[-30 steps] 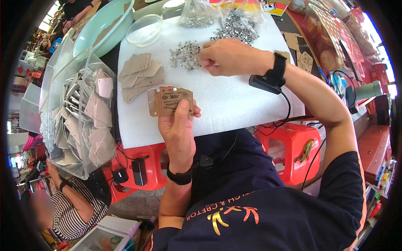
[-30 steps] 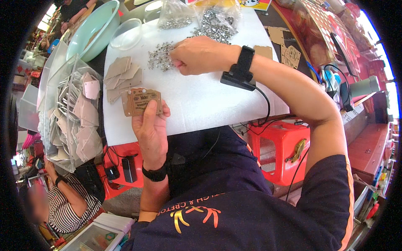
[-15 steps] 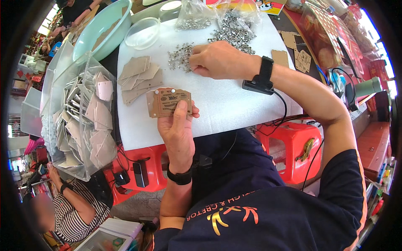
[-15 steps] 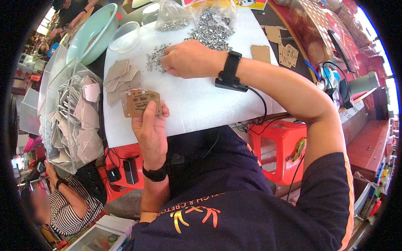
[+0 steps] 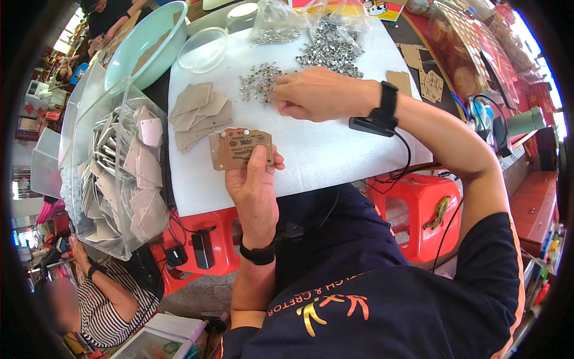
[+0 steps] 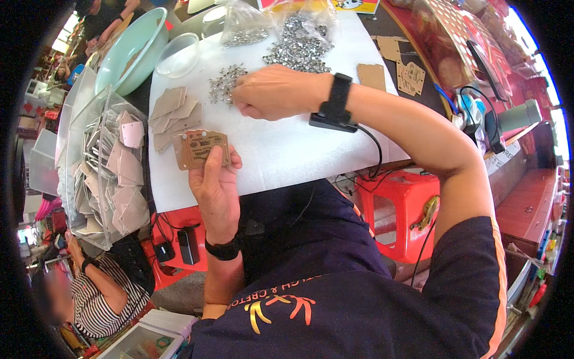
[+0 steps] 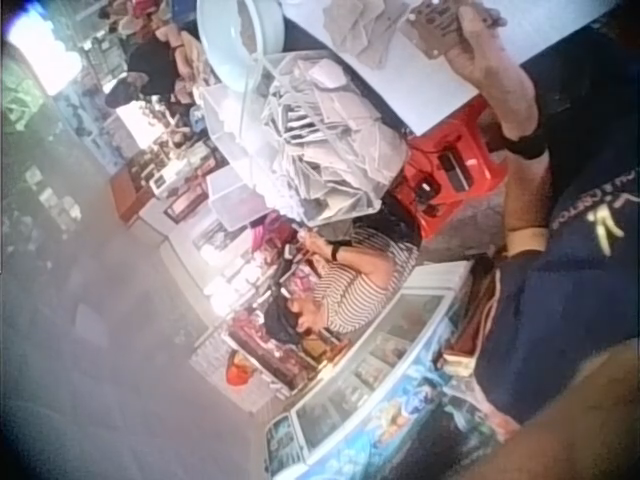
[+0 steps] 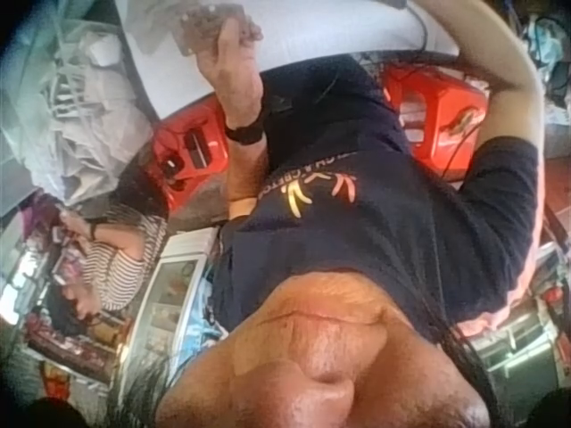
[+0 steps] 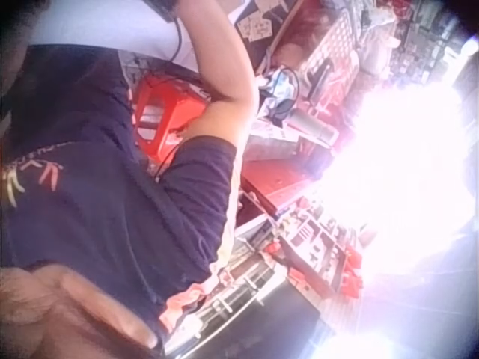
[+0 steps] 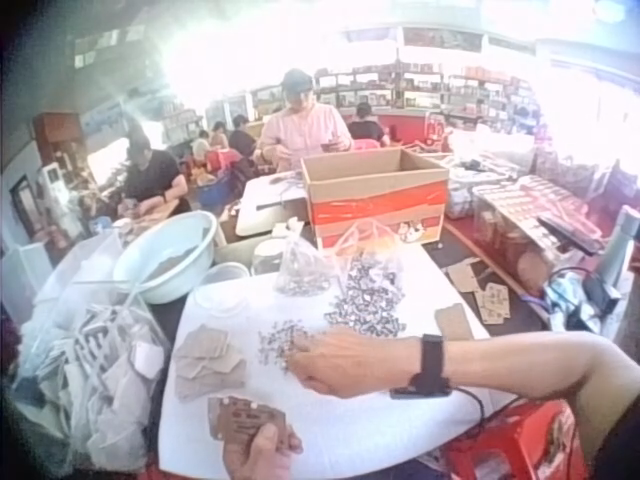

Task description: Applying small metal rivets to leather shoe labels by hand.

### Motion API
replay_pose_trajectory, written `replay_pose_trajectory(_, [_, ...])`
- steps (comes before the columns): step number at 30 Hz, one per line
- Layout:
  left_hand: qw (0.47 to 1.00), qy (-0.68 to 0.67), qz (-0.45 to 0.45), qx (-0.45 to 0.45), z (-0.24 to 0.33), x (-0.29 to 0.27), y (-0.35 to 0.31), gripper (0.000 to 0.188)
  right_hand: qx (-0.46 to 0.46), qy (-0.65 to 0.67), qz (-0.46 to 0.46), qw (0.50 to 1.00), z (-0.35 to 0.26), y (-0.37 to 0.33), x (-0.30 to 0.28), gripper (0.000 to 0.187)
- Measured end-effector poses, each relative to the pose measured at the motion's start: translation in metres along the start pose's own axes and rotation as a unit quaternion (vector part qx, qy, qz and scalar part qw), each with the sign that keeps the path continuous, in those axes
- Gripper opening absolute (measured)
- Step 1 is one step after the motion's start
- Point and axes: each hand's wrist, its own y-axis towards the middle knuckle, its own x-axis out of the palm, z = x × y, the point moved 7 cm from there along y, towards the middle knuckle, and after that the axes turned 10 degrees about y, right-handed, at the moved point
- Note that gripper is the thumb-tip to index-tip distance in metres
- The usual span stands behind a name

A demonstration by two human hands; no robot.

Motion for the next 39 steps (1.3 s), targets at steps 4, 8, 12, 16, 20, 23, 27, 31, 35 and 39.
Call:
replay_pose_trajectory(4, [1.0,0.0,-0.003,-0.005,0.002,0.002,-0.001,0.024,0.051,0.138,-0.086,0.985,-0.007,-0.024,-0.005,0.012])
replay_pose_trajectory(8, [1.0,0.007,-0.014,-0.006,0.009,0.017,0.002,0.024,0.106,0.125,-0.077,0.984,-0.005,-0.043,-0.004,0.011])
replay_pose_trajectory(12, [0.999,0.021,-0.049,-0.005,0.015,0.034,0.009,0.027,0.199,0.043,-0.035,0.978,-0.006,-0.048,-0.002,0.014])
replay_pose_trajectory(16, [0.999,0.034,-0.036,-0.006,0.023,0.049,0.018,0.024,0.229,-0.019,-0.002,0.973,-0.018,-0.046,0.005,0.02])
replay_pose_trajectory(20, [0.998,0.036,-0.057,0.003,0.025,0.059,0.025,0.023,0.248,-0.003,0.017,0.969,-0.013,-0.05,0.002,0.021])
replay_pose_trajectory(23, [0.996,0.04,-0.078,-0.007,0.028,0.066,0.03,0.021,0.278,-0.007,-0.025,0.96,-0.005,-0.053,-0.002,0.021])
replay_pose_trajectory(27, [0.995,0.039,-0.088,-0.008,0.029,0.067,0.038,0.019,0.277,0.012,-0.055,0.959,-0.004,-0.048,0.003,0.021])
replay_pose_trajectory(31, [0.996,0.028,-0.085,-0.025,0.031,0.07,0.045,0.019,0.27,0.014,-0.054,0.961,-0.01,-0.049,0.004,0.019])
replay_pose_trajectory(35, [0.995,0.033,-0.092,-0.034,0.03,0.07,0.054,0.02,0.26,0.045,-0.007,0.964,-0.006,-0.055,0.003,0.014])
replay_pose_trajectory(39, [0.994,0.042,-0.086,-0.051,0.025,0.068,0.061,0.022,0.258,0.152,0.037,0.953,0.008,-0.058,-0.006,0.015])
